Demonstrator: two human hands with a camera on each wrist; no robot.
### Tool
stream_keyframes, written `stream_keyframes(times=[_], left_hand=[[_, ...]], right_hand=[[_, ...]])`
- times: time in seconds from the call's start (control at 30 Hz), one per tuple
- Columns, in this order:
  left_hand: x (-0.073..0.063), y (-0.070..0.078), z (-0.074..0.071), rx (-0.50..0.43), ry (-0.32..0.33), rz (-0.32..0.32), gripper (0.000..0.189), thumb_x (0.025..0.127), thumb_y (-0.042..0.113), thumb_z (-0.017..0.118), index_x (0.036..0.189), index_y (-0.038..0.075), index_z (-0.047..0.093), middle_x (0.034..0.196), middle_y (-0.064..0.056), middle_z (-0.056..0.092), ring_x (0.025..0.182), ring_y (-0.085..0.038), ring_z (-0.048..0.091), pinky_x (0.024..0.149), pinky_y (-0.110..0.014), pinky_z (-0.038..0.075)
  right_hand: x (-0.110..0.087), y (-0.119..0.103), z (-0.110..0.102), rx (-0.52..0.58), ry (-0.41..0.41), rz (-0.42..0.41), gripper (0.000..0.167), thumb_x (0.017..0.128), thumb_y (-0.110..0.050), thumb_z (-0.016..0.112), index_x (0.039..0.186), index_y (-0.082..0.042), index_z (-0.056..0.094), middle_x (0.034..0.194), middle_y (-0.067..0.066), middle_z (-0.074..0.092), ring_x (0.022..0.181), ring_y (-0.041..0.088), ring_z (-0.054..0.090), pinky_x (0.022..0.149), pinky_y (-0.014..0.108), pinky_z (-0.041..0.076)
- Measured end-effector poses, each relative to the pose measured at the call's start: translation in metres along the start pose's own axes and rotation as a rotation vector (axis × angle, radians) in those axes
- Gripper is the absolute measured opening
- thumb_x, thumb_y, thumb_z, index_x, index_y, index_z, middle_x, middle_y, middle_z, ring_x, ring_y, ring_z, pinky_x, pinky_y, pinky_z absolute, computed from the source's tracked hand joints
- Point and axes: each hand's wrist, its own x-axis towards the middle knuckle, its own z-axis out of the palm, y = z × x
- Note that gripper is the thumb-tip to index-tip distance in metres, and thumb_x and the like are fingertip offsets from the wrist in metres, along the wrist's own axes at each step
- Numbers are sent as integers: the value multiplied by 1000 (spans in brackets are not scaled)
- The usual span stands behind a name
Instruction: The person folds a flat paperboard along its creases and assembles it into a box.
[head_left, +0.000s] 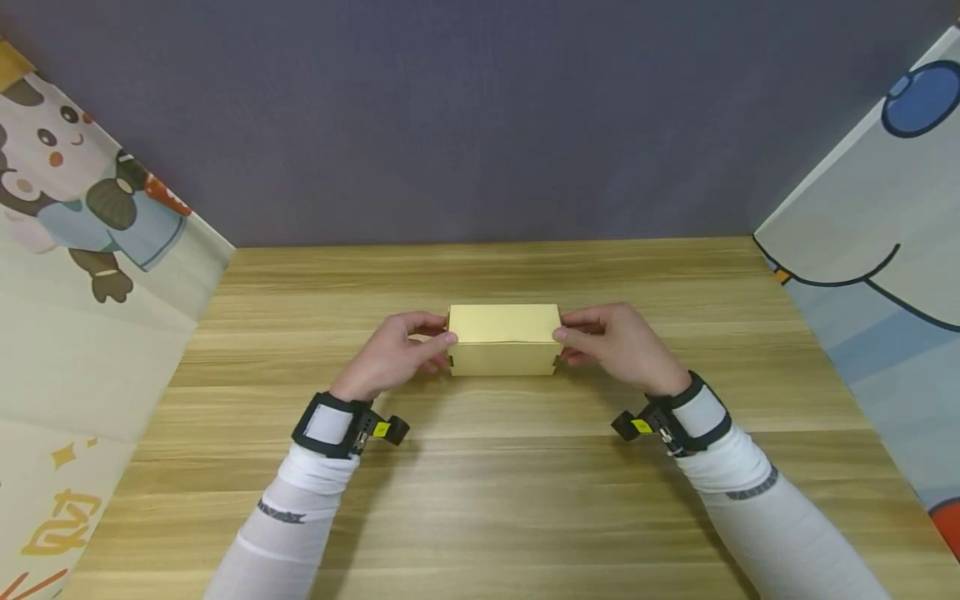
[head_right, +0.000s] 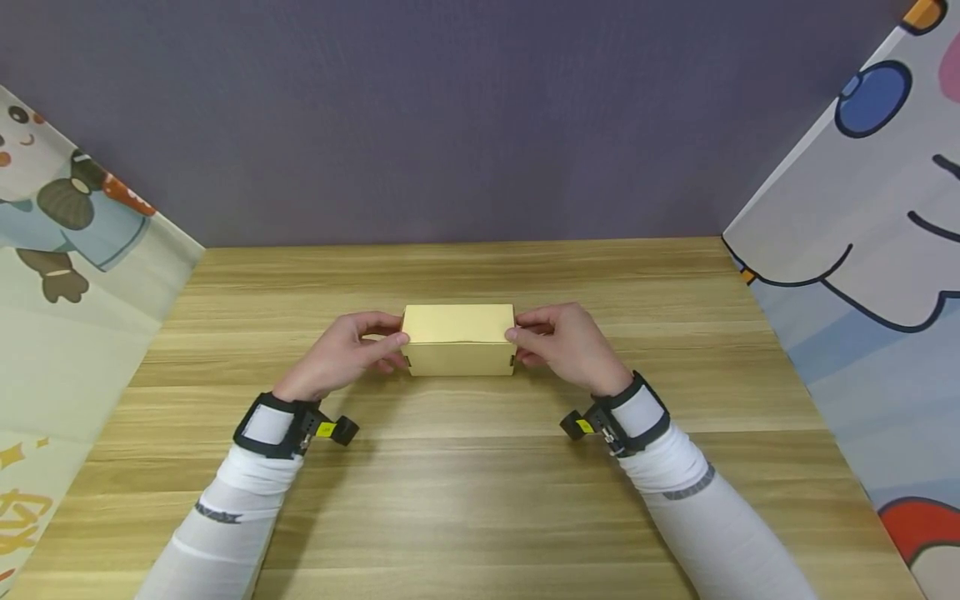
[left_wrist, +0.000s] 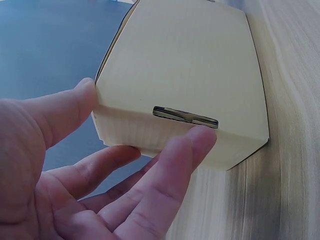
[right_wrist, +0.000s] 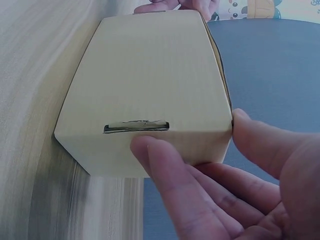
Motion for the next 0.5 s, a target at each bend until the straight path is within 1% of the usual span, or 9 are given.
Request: stream_keyframes(times=[0.17,0.3,0.4,0.5], left_hand=[[0,1,-2,-2,-1,6,52,89,36,68,129,5,55,113,-14,64,87,-39,69,79,-49,57],[-1,1,-2,-6,-1,-2,51,89,37,68,129,6,55,114,-14,62,88,-39,69,80,-48,57],[-2,2,0,-11,6,-15,51,89,37,69,128,8,55,113,-13,63,90,-39,68,82,-48,57],[-3,6,1,-12,29,-6,52,89,38,68,129,9,54,112,-11,64,92,-39,68,83,-49,56]], right_hand=[[0,0,1,5,17,-18,50,88,-37,70,125,-4,62,104,14,72,89,35,71,76,42,59],[-1,0,1,4,18,-15,51,88,-38,70,126,-5,61,104,13,72,89,34,71,76,43,59],[-1,1,0,4,13,-7,52,87,-40,70,126,-6,61,104,12,72,88,33,71,77,43,59],[-3,0,-1,9,21,-22,54,87,-42,70,126,-7,60,104,11,72,89,33,71,77,42,59]])
